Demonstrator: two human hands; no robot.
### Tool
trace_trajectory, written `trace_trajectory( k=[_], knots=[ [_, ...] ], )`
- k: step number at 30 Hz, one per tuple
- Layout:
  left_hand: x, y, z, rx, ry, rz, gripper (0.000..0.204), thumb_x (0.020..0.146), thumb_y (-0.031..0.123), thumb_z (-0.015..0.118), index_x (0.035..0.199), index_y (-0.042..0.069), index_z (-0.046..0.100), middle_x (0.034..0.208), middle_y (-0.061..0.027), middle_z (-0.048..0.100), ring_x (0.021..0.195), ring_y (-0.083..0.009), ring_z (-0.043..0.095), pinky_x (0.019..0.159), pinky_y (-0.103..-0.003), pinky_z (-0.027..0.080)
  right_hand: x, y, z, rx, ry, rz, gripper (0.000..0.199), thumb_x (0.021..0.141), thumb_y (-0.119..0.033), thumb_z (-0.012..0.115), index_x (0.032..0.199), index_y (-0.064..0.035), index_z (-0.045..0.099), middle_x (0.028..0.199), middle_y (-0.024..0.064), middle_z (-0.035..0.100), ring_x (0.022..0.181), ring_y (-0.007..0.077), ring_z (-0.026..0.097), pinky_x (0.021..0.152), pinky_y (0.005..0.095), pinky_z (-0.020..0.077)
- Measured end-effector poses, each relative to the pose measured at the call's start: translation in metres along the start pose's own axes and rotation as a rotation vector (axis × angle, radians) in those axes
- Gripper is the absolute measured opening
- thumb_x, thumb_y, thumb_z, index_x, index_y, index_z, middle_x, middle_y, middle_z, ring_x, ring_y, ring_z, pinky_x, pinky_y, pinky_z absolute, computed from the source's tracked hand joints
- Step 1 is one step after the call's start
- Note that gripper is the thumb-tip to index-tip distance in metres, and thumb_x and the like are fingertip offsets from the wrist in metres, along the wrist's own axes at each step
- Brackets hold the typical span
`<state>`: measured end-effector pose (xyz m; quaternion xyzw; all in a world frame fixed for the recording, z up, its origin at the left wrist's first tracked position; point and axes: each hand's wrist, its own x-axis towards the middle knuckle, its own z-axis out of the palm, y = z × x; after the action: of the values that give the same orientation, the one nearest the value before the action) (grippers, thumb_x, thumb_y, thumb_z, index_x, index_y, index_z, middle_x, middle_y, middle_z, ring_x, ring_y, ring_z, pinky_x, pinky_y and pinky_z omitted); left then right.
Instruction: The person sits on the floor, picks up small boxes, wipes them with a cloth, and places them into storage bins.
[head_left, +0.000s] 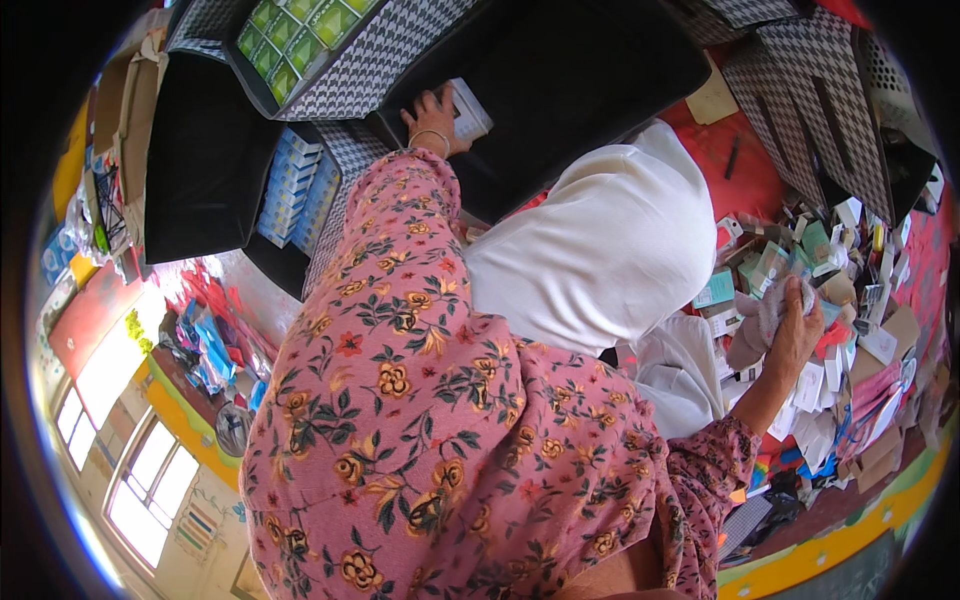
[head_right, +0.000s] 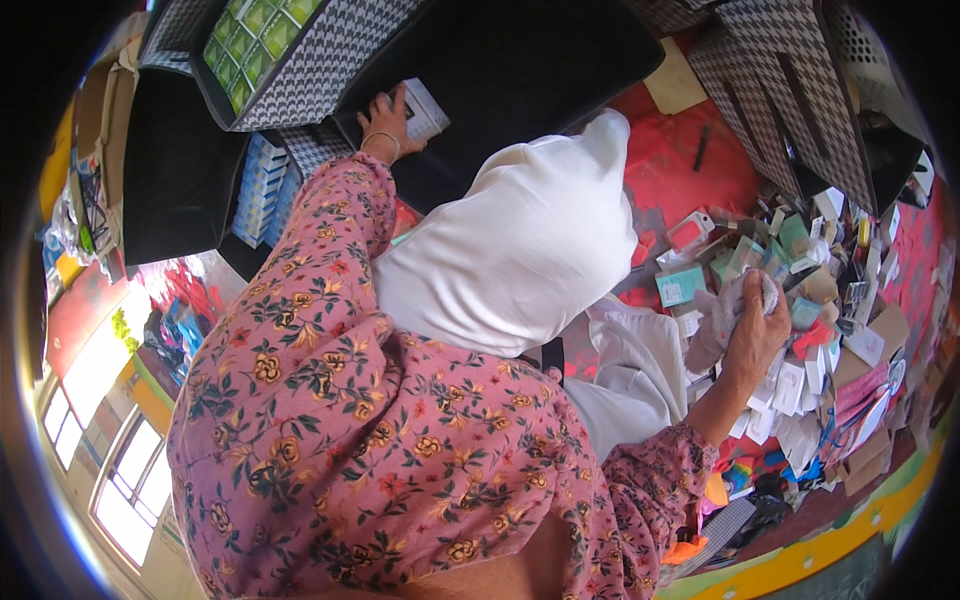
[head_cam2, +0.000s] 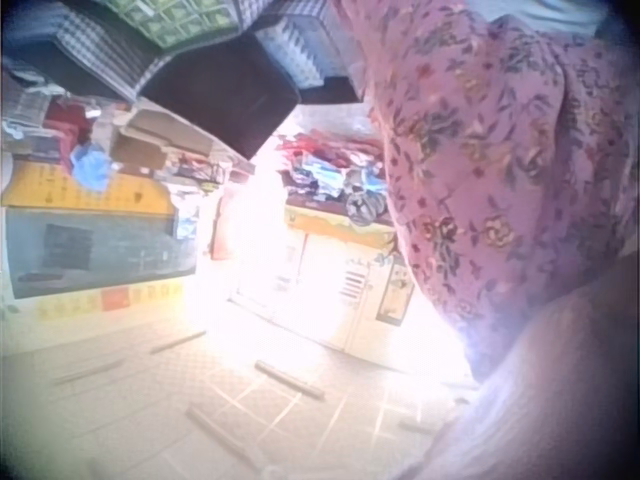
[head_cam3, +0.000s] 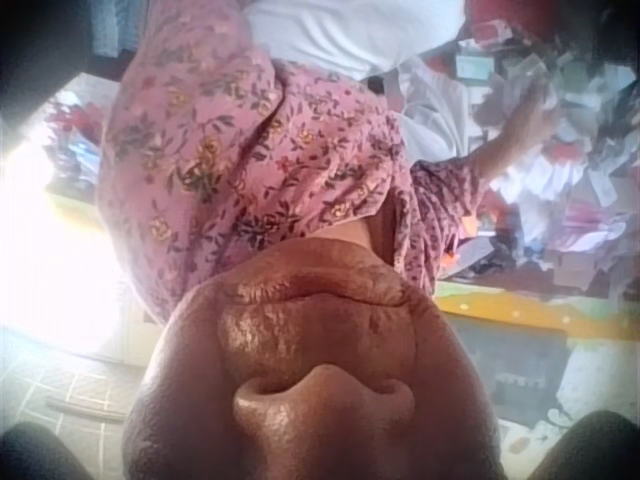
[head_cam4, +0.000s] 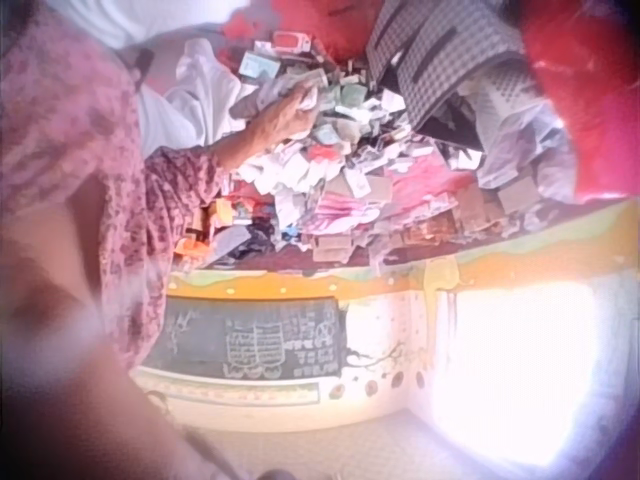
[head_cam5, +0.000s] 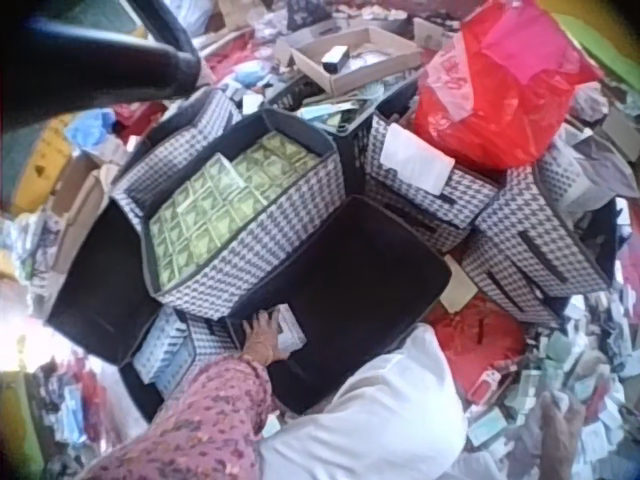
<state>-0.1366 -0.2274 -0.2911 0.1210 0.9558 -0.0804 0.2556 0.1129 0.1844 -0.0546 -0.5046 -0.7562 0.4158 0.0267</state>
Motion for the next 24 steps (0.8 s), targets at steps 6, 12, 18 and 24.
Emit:
trace_trajectory(
  k=[6, 12, 18, 24],
  knots=[
    [-0.003, 0.023, -0.008, 0.081, -0.093, -0.225, 0.118, 0.05, 0.042, 0.081, 0.139, 0.02, 0.007, 0.134, -0.0197, 0.025, 0.128, -0.0337, 0.022, 0.097, -0.061, 0.021, -0.002, -0.001, 0.0, -0.054, -0.012, -0.036, 0.034, 0.083, -0.031, 0.061, 0.095, 0.0012, 0.062, 0.077, 0.0003, 0.056, 0.069, 0.008, 0.047, 0.062, 0.0212, 0.0386],
    [0.015, 0.02, 0.016, -0.069, -0.075, -0.236, 0.124, 0.049, 0.045, 0.081, 0.14, 0.021, -0.001, 0.135, -0.0209, 0.025, 0.128, -0.0357, 0.023, 0.095, -0.062, 0.024, -0.004, -0.003, 0.001, -0.031, -0.01, -0.043, 0.035, 0.082, -0.031, 0.062, 0.094, 0.0014, 0.061, 0.077, 0.0002, 0.055, 0.07, 0.0078, 0.046, 0.064, 0.0206, 0.0374],
    [0.029, 0.025, -0.012, 0.091, -0.3, -0.267, 0.122, 0.05, 0.052, 0.078, 0.14, 0.019, 0.002, 0.136, -0.0178, 0.027, 0.126, -0.0334, 0.029, 0.094, -0.062, 0.027, -0.003, -0.007, 0.0, -0.07, -0.01, -0.066, 0.036, 0.082, -0.032, 0.062, 0.095, 0.0013, 0.062, 0.078, 0.0005, 0.055, 0.072, 0.0082, 0.046, 0.065, 0.0211, 0.0378],
    [0.021, 0.022, -0.001, 0.197, -0.276, -0.27, 0.119, 0.053, 0.059, 0.073, 0.141, 0.02, 0.003, 0.14, -0.0139, 0.025, 0.127, -0.0326, 0.027, 0.095, -0.063, 0.024, -0.005, -0.005, -0.007, -0.035, 0.003, -0.031, 0.035, 0.082, -0.032, 0.062, 0.094, 0.0013, 0.062, 0.078, 0.0009, 0.056, 0.072, 0.0084, 0.047, 0.065, 0.0212, 0.0382]
  ],
)
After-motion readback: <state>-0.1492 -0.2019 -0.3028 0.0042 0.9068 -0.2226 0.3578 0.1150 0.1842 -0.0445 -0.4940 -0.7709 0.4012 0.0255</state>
